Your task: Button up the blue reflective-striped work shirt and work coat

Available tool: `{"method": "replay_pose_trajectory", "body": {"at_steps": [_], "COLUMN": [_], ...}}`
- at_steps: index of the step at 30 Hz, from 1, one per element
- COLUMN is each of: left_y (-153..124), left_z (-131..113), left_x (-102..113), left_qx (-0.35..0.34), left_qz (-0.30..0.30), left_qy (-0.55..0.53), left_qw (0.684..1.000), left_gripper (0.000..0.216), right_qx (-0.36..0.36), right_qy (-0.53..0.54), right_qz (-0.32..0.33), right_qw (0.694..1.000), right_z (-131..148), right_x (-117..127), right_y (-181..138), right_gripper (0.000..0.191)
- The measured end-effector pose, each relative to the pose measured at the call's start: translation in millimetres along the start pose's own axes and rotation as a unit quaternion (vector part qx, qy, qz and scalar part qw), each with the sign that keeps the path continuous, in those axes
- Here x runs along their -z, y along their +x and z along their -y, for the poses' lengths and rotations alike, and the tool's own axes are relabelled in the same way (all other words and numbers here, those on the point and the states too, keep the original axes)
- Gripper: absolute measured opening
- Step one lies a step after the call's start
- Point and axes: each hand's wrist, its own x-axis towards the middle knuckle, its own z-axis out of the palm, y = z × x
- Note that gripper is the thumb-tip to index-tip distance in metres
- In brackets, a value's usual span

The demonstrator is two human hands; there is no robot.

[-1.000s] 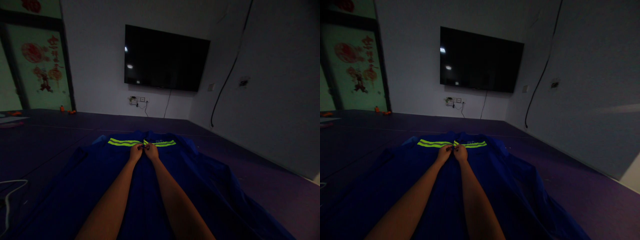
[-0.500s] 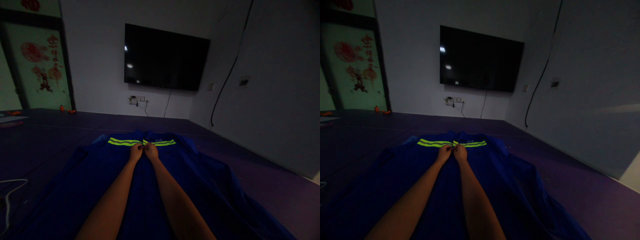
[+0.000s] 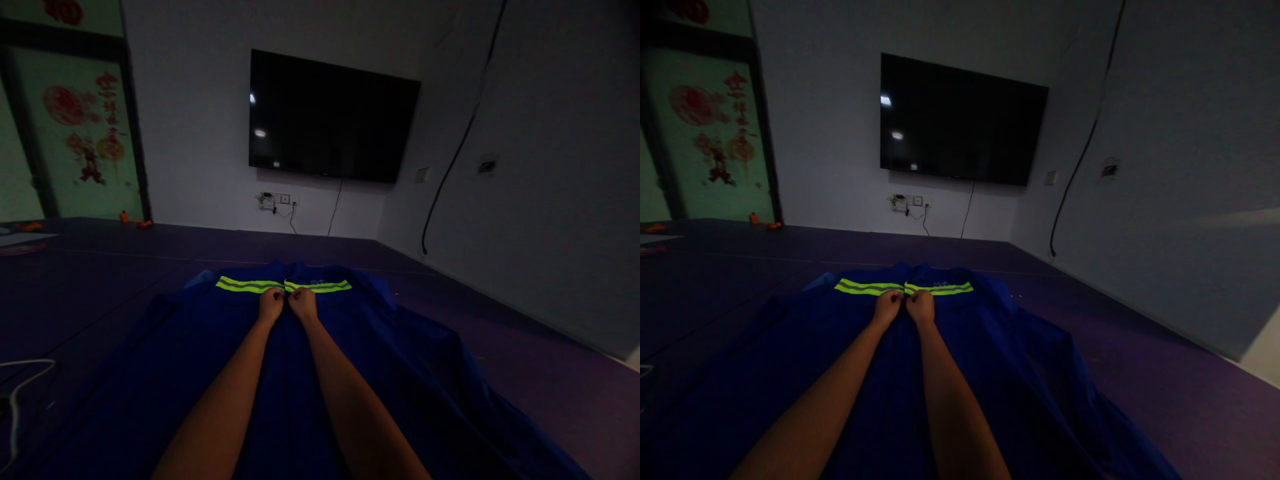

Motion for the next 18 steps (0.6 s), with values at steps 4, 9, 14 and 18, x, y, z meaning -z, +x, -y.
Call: {"method": "replay_pose_trajectory", "body": {"at_steps": [4,9,14,18], "left_y": [-0.6,-0.9,0.1,0.0], "left_z": [0.6,1.0,2.3,2.6], "left_x": [0.1,-0.2,-1.1,-1.5], "left_qx": [0.007,0.011,0.011,0.009], "left_qz": [-0.004,-0.002,-0.005,-0.002], "left_qy": [-0.008,-0.011,-0.016,-0.019], "left_qw": [1.0,1.0,1.0,1.0], "left_gripper": [0.018,0.018,0.017,0.016], "right_qx": [0.009,0.014,0.01,0.03], "right_qy": [0.004,0.013,0.014,-0.007], "right_qz": [0.005,0.015,0.016,0.01], "right_qw": [1.0,1.0,1.0,0.999], "right_z": [-1.0,-1.1,1.8,3.5], "right_x": [0.0,-0.9,0.2,2.3], "right_y": [0.6,0.6,-0.8,-2.4], "right_gripper": [0.017,0.016,0.017,0.016]}}
